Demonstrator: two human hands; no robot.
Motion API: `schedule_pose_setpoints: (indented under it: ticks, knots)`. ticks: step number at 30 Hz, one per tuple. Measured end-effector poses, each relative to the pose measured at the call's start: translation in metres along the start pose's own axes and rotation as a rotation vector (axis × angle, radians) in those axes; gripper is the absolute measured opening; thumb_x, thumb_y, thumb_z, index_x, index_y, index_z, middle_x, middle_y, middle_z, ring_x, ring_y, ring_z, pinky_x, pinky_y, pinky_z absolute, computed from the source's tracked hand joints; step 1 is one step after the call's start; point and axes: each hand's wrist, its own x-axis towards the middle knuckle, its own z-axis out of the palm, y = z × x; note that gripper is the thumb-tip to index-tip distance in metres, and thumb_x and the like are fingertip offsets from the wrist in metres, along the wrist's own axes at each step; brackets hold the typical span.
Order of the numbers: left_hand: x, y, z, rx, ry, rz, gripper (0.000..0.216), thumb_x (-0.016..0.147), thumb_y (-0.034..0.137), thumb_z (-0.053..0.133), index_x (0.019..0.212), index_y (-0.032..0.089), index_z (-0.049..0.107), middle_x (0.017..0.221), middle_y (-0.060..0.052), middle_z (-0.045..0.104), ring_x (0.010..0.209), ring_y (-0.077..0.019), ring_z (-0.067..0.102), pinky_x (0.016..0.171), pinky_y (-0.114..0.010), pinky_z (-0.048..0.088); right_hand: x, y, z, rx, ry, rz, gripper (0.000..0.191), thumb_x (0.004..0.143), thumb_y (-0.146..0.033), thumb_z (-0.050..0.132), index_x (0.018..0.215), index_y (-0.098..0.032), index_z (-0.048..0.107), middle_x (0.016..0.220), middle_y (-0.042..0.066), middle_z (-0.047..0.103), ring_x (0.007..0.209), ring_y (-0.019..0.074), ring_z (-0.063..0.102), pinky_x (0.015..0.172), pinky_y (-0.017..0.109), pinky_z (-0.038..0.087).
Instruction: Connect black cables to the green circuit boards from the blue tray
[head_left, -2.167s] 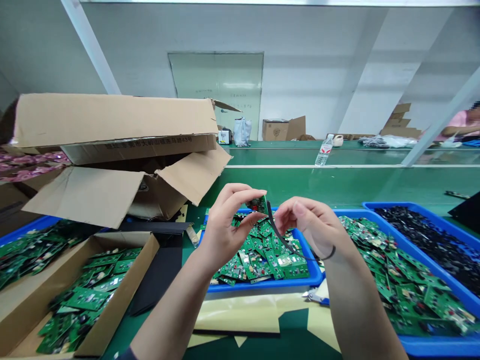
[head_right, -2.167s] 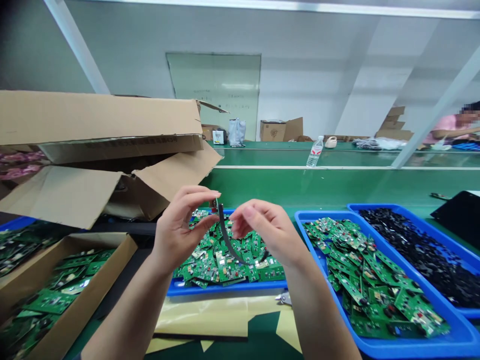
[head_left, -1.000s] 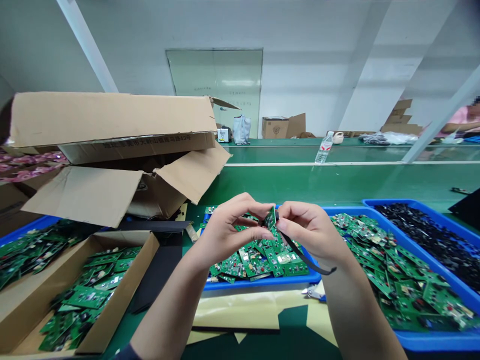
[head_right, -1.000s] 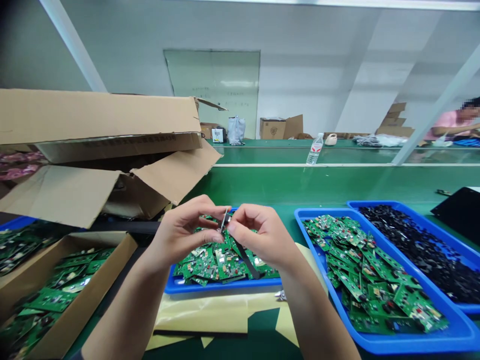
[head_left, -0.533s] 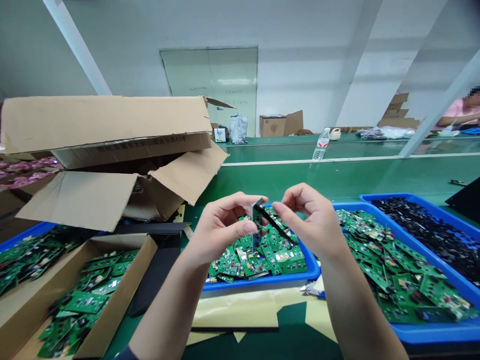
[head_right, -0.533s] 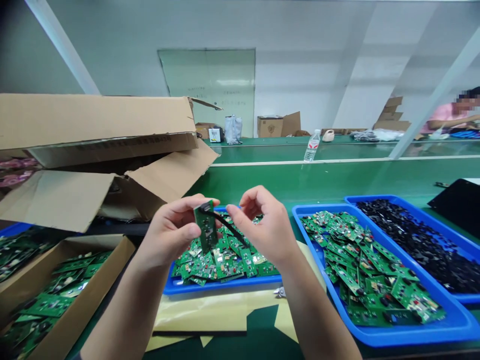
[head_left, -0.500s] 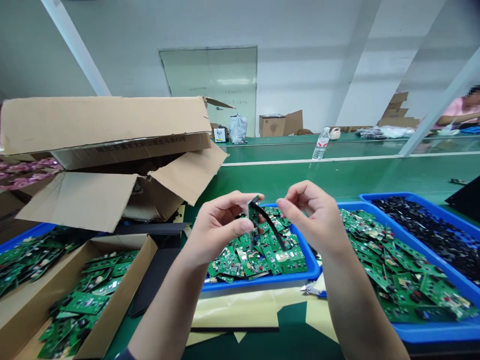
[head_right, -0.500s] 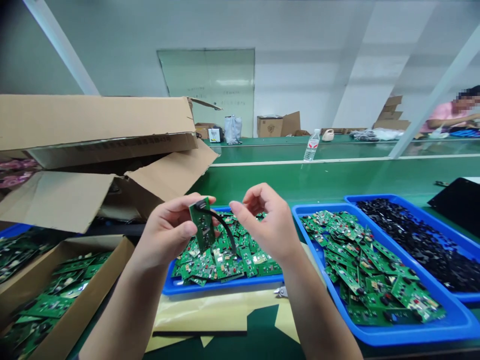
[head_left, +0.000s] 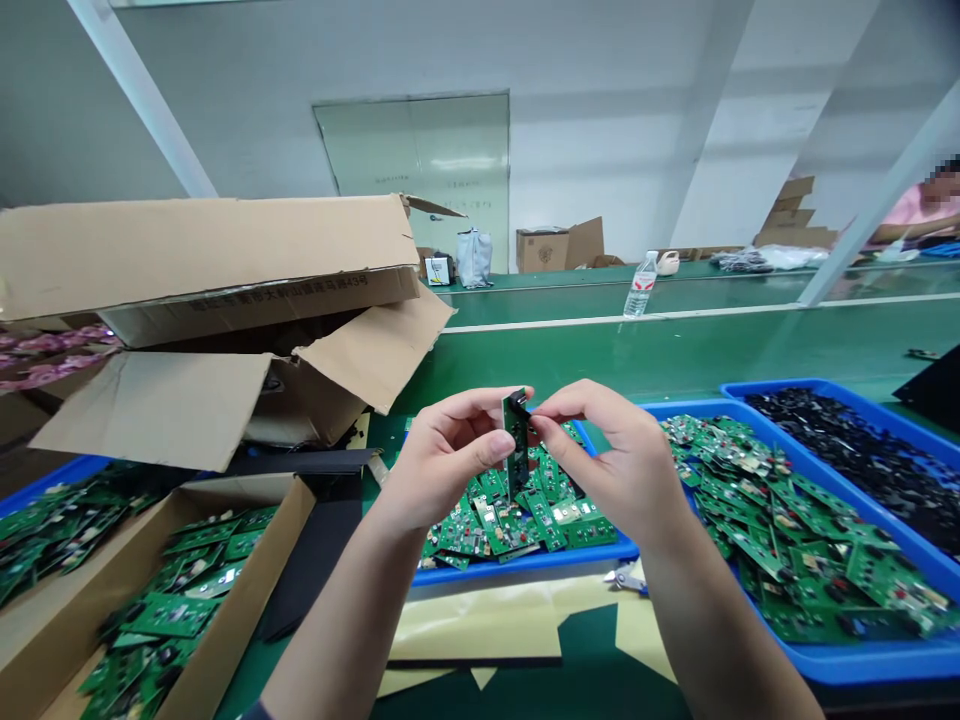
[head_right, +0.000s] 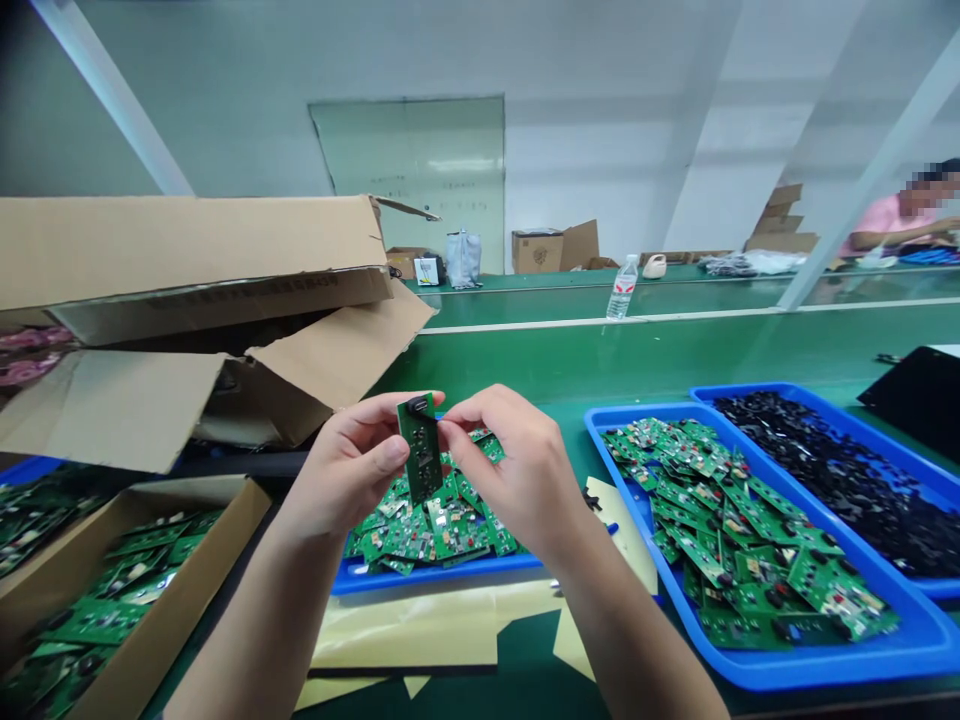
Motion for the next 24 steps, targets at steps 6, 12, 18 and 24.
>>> schedule_pose_setpoints:
  ticks: [6,12,18,24]
  knots:
    - [-0.0001,-0.0003,-0.0014,-0.02,0.006,-0.047,0.032,0.069,0.031,0.083,0.099,0.024,0.076,0.07,0.0,0.06,0.06,-0.0068,0.051,0.057,-0.018,0.045,0.001,0.0021,-0.0012,-0.076,0.007,-0.071,0.011,0.088,-0.01,0.056,0.081,-0.019,0.058,0.075,0.001,0.064,0.069,0.0133,0.06,0.065,0.027,0.049]
    - [0.0011,-0.0001,-0.0028,-0.002,-0.024,-0.047,0.031,0.069,0.03,0.082,0.099,0.022,0.076,0.077,-0.003,0.066,0.069,-0.0113,0.059,0.064,-0.022,0.05,0.0033,0.0029,-0.0043,-0.138,0.044,-0.083,0.012,0.087,-0.011,0.055,0.078,-0.02,0.057,0.072,0.001,0.064,0.067,0.0145,0.06,0.065,0.029,0.049]
    - [0.0006,-0.0068,-0.0061,0.076,-0.09,0.003,0.035,0.072,0.031,0.08,0.105,0.022,0.074,0.075,-0.003,0.064,0.068,-0.0115,0.055,0.065,-0.024,0.049,0.0051,0.0051,-0.005,-0.215,0.086,-0.104,0.013,0.087,-0.013,0.053,0.079,-0.022,0.055,0.072,0.002,0.064,0.068,0.0161,0.06,0.064,0.031,0.049]
    - [0.0006,-0.004,-0.0057,0.094,-0.109,-0.032,0.035,0.072,0.032,0.08,0.104,0.02,0.075,0.078,-0.004,0.061,0.07,-0.0123,0.054,0.065,-0.025,0.048,0.0048,0.0098,-0.0042,-0.27,0.13,-0.193,0.014,0.087,-0.009,0.054,0.085,-0.022,0.055,0.078,0.003,0.063,0.074,0.0167,0.061,0.069,0.032,0.05]
